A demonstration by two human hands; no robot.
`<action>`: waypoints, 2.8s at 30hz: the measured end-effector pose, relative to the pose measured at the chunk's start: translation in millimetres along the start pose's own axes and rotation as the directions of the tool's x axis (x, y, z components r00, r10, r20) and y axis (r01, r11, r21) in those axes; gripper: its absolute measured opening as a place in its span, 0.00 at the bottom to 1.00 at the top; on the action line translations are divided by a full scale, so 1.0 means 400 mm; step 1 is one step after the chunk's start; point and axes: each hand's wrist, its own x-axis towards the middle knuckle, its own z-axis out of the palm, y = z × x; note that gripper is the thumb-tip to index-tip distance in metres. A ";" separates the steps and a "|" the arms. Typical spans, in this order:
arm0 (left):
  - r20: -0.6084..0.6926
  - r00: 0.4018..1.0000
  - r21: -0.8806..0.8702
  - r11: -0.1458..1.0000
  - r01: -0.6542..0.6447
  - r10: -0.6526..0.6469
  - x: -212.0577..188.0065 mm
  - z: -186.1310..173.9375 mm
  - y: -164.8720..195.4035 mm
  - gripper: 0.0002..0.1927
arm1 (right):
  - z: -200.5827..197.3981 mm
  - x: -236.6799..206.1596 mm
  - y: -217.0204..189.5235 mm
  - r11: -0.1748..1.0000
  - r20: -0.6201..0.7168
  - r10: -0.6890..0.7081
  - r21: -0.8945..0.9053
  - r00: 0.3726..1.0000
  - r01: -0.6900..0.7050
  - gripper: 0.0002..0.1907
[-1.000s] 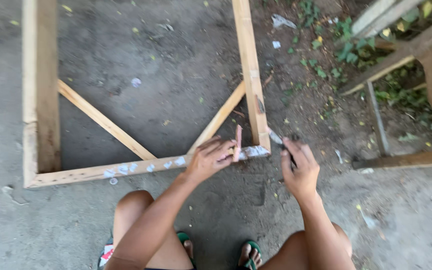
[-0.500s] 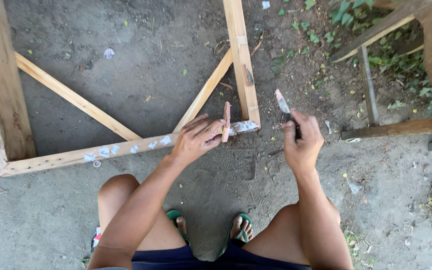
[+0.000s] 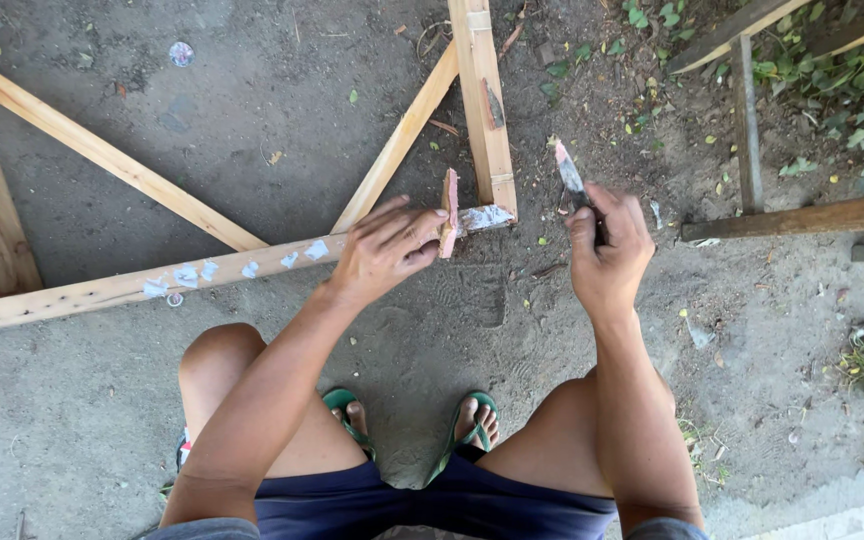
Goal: The person sits on the ground and uses a putty knife to spread pink wood filler over the joints of a wooden frame lying on the ground, pressing filler into gaps and scraping excess off the wood surface, then wipes the blade and moves around the frame.
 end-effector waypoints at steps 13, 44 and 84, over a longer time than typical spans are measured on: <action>0.022 1.000 0.011 1.000 0.009 -0.010 -0.011 0.006 0.003 0.28 | 0.046 -0.010 -0.066 0.996 0.162 -0.069 -0.051 0.984 0.079 0.14; 0.040 0.999 0.012 0.999 -0.031 0.031 -0.014 -0.045 0.056 0.28 | 0.024 -0.020 -0.089 0.997 0.107 -0.055 -0.050 0.993 0.061 0.11; 0.041 0.999 -0.044 0.999 -0.026 0.027 -0.006 -0.053 0.031 0.27 | 0.068 -0.033 -0.092 0.995 0.230 -0.102 0.030 0.968 0.098 0.12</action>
